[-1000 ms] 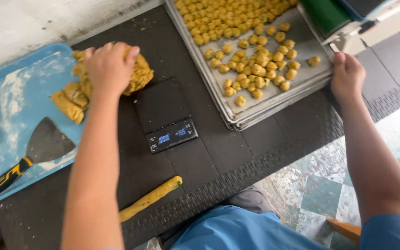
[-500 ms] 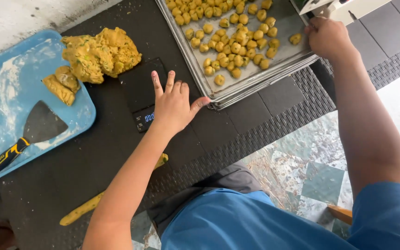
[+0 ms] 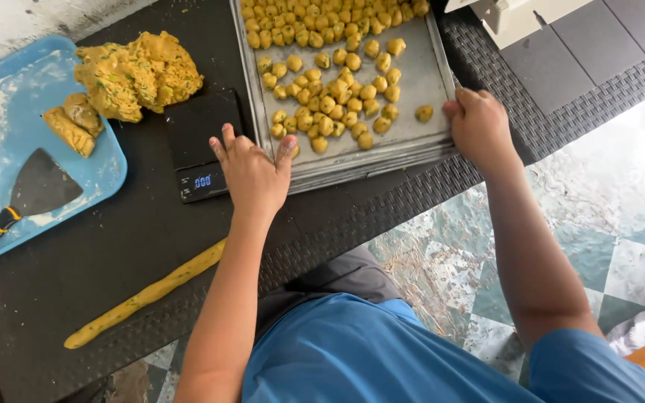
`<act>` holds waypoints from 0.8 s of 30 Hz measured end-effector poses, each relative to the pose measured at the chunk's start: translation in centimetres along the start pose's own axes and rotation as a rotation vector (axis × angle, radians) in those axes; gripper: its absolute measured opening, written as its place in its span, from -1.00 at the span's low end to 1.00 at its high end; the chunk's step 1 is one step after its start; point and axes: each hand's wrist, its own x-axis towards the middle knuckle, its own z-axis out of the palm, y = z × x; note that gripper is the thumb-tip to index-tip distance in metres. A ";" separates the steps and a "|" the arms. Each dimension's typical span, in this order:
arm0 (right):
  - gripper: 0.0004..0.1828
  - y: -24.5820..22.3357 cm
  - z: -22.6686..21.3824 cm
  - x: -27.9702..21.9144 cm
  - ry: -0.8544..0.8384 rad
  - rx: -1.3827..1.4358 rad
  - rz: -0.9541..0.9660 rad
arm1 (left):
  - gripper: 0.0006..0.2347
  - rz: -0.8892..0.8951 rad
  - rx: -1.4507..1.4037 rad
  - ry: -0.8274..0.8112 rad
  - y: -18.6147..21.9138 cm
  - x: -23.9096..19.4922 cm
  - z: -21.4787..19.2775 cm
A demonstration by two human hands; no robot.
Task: The person weighs small pieces of yellow dough on a digital scale, then rolls a larger piece into a long log on a mat. They use a scraper to cut the log into uniform pieces, weigh them again, and arrange the pieces on a metal baking tray.
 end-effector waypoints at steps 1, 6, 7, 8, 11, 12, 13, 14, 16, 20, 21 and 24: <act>-0.58 -0.5 -0.5 -0.8 -0.016 -0.006 0.006 | -0.15 0.013 0.038 -0.003 -0.1 -0.4 -0.4; -0.54 -3.7 -4.1 -5.8 -0.110 -0.073 0.063 | -0.20 0.127 0.119 -0.047 -0.7 -3.7 -3.0; -0.56 -4.4 -4.6 -6.7 -0.156 -0.094 0.059 | -0.25 0.204 0.099 -0.040 -1.5 -4.3 -3.5; -0.57 -5.0 -5.3 -7.5 -0.200 -0.115 0.053 | -0.29 0.280 0.077 -0.030 -2.2 -4.8 -3.8; -0.60 -6.4 -8.9 -9.8 -0.196 -0.287 0.060 | -0.49 0.296 0.147 0.023 -4.9 -5.6 -5.3; -0.60 -7.9 -10.0 -9.2 -0.201 -0.288 0.061 | -0.49 0.294 0.145 0.018 -4.3 -4.1 -5.9; -0.58 -9.6 -11.2 -8.7 -0.216 -0.213 -0.047 | -0.61 0.343 0.088 0.054 -3.8 -2.7 -6.5; -0.54 -11.3 -12.4 -8.0 -0.226 -0.137 -0.159 | -0.71 0.390 0.032 0.094 -3.3 -1.3 -7.2; -0.63 -11.3 -10.8 -7.2 -0.273 -0.151 -0.271 | -0.82 0.475 -0.094 0.077 0.6 1.7 -6.1; -0.83 -8.1 -8.7 -4.1 -0.239 -0.136 -0.539 | -0.84 0.742 -0.394 -0.240 7.1 6.5 -1.4; -0.83 -7.6 -8.4 -2.0 -0.242 -0.137 -0.538 | -0.84 0.742 -0.397 -0.242 8.3 7.4 -0.5; -0.89 -7.6 -8.3 2.3 -0.062 0.129 -0.489 | -0.83 0.867 -0.302 -0.384 11.2 8.7 2.8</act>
